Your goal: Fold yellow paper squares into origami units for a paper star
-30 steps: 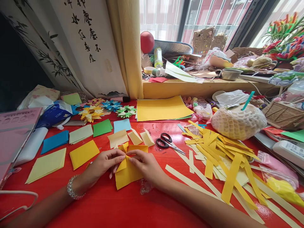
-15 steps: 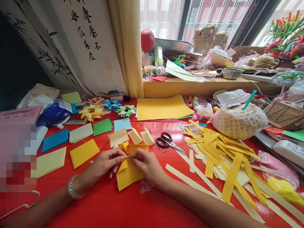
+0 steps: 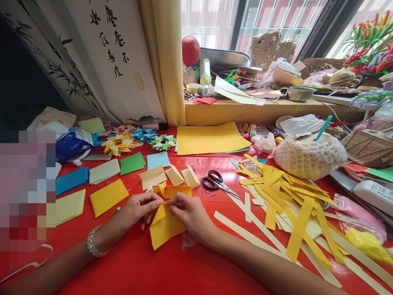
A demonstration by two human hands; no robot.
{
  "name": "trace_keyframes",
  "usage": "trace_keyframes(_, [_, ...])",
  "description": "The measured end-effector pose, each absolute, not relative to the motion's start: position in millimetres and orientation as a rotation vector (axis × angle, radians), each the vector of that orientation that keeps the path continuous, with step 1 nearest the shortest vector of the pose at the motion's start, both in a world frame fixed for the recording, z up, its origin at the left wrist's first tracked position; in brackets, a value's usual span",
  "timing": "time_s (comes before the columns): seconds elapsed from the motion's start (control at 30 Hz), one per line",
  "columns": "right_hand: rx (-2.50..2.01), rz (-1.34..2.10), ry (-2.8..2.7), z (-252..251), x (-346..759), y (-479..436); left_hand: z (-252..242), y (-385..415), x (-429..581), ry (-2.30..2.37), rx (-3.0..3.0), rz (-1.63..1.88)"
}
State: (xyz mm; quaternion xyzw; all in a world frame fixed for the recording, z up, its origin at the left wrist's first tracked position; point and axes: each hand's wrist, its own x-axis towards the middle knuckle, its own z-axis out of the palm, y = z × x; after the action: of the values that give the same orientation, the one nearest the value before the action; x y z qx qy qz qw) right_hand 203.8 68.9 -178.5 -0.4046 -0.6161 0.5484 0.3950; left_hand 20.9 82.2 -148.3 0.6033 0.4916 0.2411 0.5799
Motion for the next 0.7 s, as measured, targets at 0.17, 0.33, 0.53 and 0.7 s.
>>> trace_keyframes(0.17, [-1.005,1.413,-1.572,-175.8,204.0,69.6,-151.4,82.5,20.4,1.146,1.427,0.561])
trace_keyframes(0.33, [-1.029,1.452,-1.548,-171.1,204.9,71.7,-149.0,80.6,19.6,1.233,1.506,0.615])
trace_keyframes(0.53, [-1.033,1.530,-1.633,-169.2,205.8,71.1,-145.4,72.8,20.9,1.288,1.911,0.747])
trace_keyframes(0.7, [-0.951,1.621,-1.647,-168.9,205.1,70.1,-148.2,68.1,22.2,1.205,2.066,0.811])
